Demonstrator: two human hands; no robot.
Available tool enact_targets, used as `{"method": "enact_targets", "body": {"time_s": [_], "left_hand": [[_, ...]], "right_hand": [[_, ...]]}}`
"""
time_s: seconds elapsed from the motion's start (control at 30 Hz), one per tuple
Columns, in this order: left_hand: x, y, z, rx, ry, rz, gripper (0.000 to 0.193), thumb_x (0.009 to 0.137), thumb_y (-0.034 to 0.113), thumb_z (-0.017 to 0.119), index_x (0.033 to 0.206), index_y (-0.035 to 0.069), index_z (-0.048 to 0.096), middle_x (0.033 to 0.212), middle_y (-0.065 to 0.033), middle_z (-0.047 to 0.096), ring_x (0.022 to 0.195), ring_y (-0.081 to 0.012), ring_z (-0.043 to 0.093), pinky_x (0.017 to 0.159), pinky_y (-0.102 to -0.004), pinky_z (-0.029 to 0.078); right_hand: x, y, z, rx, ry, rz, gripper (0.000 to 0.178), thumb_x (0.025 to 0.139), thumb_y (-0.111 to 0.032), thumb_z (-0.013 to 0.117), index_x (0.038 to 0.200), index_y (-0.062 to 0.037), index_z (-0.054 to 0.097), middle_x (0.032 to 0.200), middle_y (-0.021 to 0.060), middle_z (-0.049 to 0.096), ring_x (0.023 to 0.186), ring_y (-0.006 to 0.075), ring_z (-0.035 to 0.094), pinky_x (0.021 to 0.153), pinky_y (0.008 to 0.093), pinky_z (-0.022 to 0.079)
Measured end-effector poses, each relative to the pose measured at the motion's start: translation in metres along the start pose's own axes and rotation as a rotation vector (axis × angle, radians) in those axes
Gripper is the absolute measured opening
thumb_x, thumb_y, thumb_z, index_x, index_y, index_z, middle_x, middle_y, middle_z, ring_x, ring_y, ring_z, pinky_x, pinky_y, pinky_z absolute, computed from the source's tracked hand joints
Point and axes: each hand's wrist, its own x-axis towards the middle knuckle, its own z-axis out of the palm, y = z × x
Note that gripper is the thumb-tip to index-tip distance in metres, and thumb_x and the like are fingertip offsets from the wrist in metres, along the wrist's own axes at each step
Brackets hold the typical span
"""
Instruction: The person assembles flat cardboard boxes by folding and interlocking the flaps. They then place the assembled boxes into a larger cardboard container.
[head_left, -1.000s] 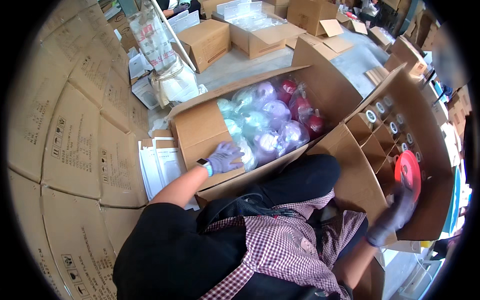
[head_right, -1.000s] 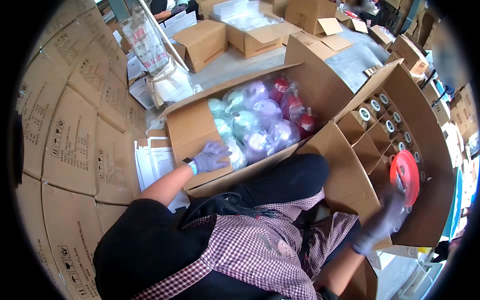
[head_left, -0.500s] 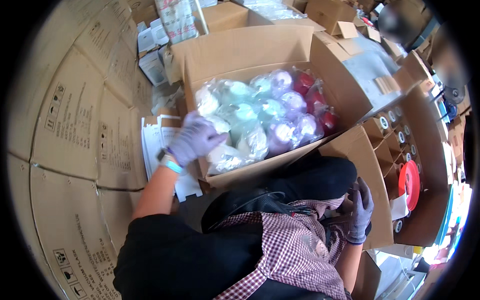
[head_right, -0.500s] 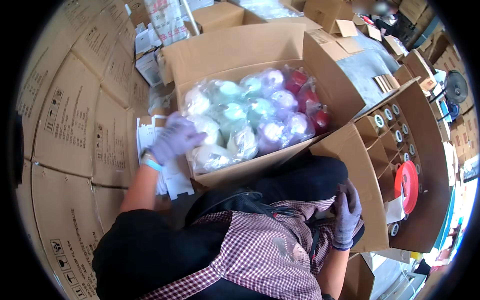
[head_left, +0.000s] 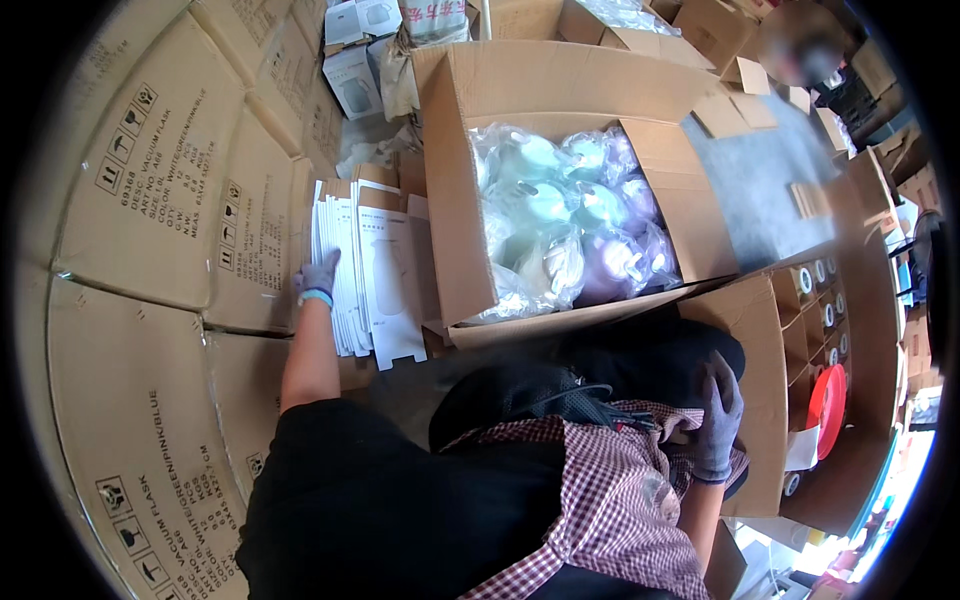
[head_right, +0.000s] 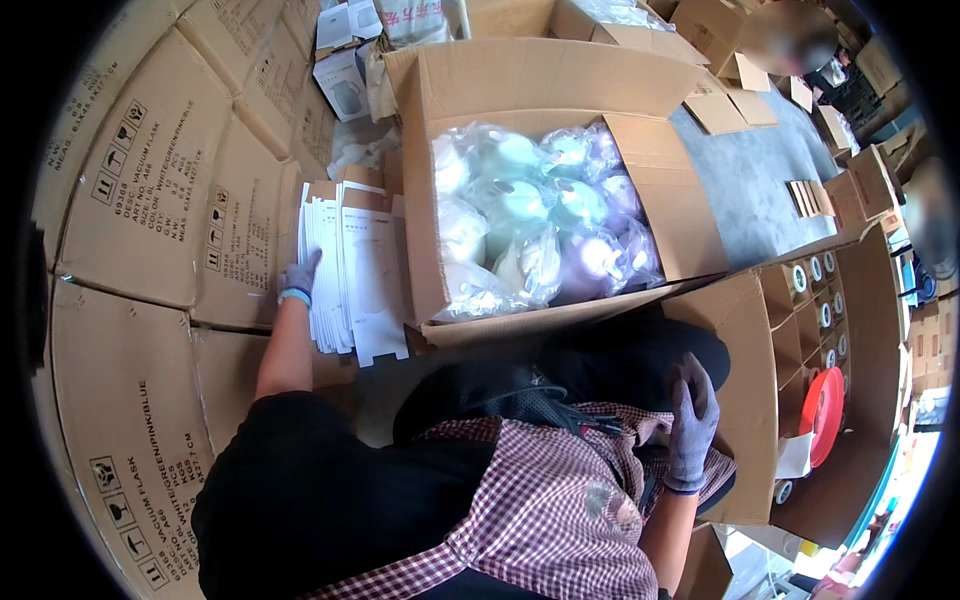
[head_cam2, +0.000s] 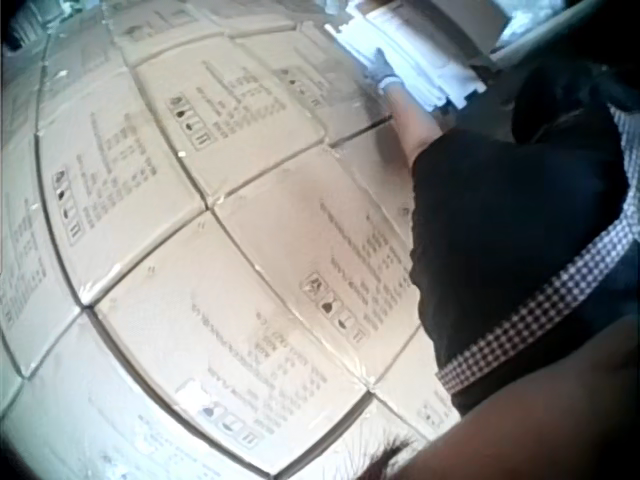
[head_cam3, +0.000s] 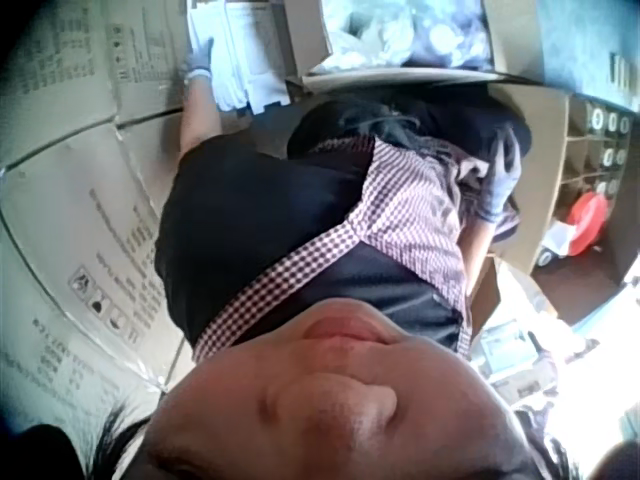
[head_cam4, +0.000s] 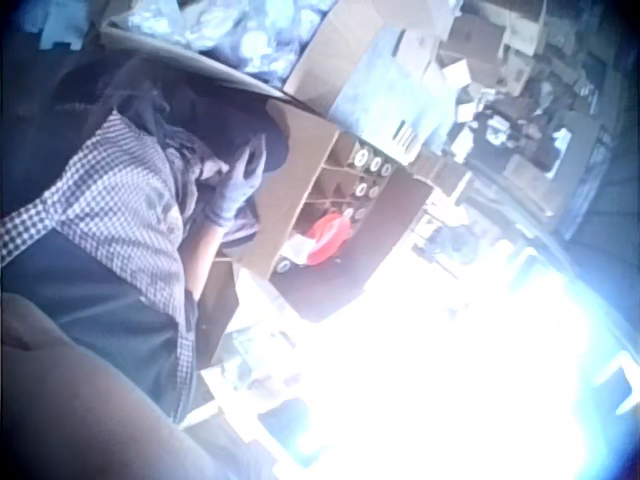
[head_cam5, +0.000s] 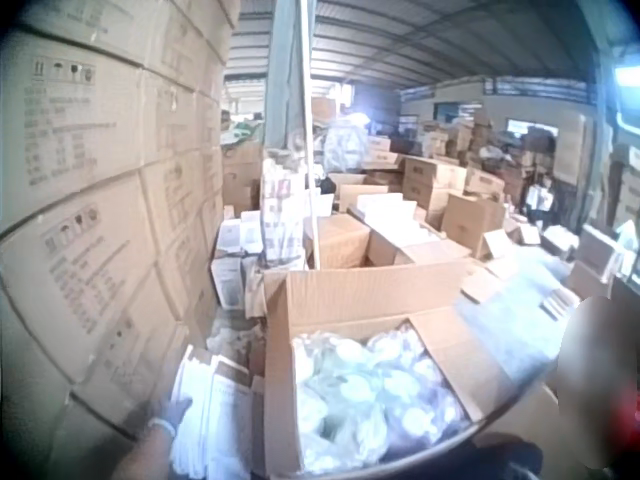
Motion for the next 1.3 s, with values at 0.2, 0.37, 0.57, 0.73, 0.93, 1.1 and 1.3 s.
{"method": "enact_targets", "body": {"time_s": [0.2,0.37,0.57,0.73,0.93,1.1,1.3], "left_hand": [[-0.031,-0.010,0.089,0.388,0.266,0.009,0.133,0.063,0.088,0.065,0.151,-0.005,0.031,0.161,-0.0214,0.020,0.150,-0.0383,0.017,0.119,-0.0559,0.020],[-0.025,0.017,0.071,0.177,0.346,-0.163,0.117,0.057,0.089,0.068,0.128,-0.002,0.052,0.131,-0.0178,0.048,0.124,-0.0383,0.045,0.104,-0.0526,0.035],[-0.053,0.035,0.070,0.160,0.308,0.041,0.109,0.056,0.089,0.068,0.127,0.006,0.058,0.139,-0.0209,0.045,0.133,-0.0403,0.039,0.108,-0.0577,0.031],[-0.101,0.075,0.109,0.238,0.441,0.307,0.116,0.068,0.087,0.061,0.146,0.002,0.046,0.158,-0.0236,0.029,0.148,-0.0399,0.022,0.119,-0.0600,0.015],[-0.087,0.099,0.111,-0.133,-0.006,0.273,0.118,0.072,0.052,0.078,0.159,0.005,0.014,0.150,-0.0247,0.040,0.137,-0.0410,0.044,0.113,-0.0584,0.032],[-0.062,0.085,0.078,-0.018,-0.017,0.067,0.132,0.061,0.056,0.087,0.155,-0.002,0.015,0.142,-0.0250,0.049,0.129,-0.0419,0.052,0.108,-0.0509,0.045],[-0.021,0.088,0.110,-0.131,-0.123,0.147,0.121,0.057,0.047,0.093,0.144,-0.010,0.031,0.141,-0.0296,0.051,0.132,-0.0412,0.052,0.110,-0.0421,0.044]], "right_hand": [[0.004,-0.005,0.003,-0.135,-0.066,0.046,0.039,0.101,-0.009,0.056,0.138,0.0043,0.055,0.119,0.0137,0.067,0.106,0.0174,0.064,0.094,0.0294,0.051],[0.011,-0.001,0.019,-0.157,-0.062,0.081,0.039,0.100,-0.008,0.056,0.138,0.0023,0.056,0.117,0.0126,0.068,0.103,0.0175,0.064,0.093,0.0280,0.050],[0.016,0.020,0.045,-0.174,-0.118,0.037,0.040,0.099,-0.008,0.057,0.137,0.0020,0.057,0.116,0.0129,0.069,0.100,0.0181,0.064,0.093,0.0290,0.051],[0.015,0.002,0.044,-0.185,-0.157,0.021,0.041,0.098,-0.008,0.057,0.137,0.0024,0.057,0.117,0.0148,0.068,0.105,0.0195,0.063,0.096,0.0311,0.049],[-0.003,0.016,0.026,-0.171,-0.091,0.060,0.042,0.100,-0.017,0.058,0.139,0.0013,0.056,0.121,0.0142,0.067,0.106,0.0213,0.064,0.097,0.0323,0.050],[-0.010,0.026,0.025,-0.136,-0.032,0.047,0.040,0.100,-0.014,0.056,0.138,0.0017,0.057,0.120,0.0148,0.067,0.107,0.0220,0.064,0.099,0.0331,0.050],[-0.004,0.031,0.034,-0.077,0.030,0.026,0.038,0.098,-0.008,0.056,0.135,0.0027,0.059,0.116,0.0148,0.069,0.103,0.0200,0.064,0.098,0.0328,0.049]]}}
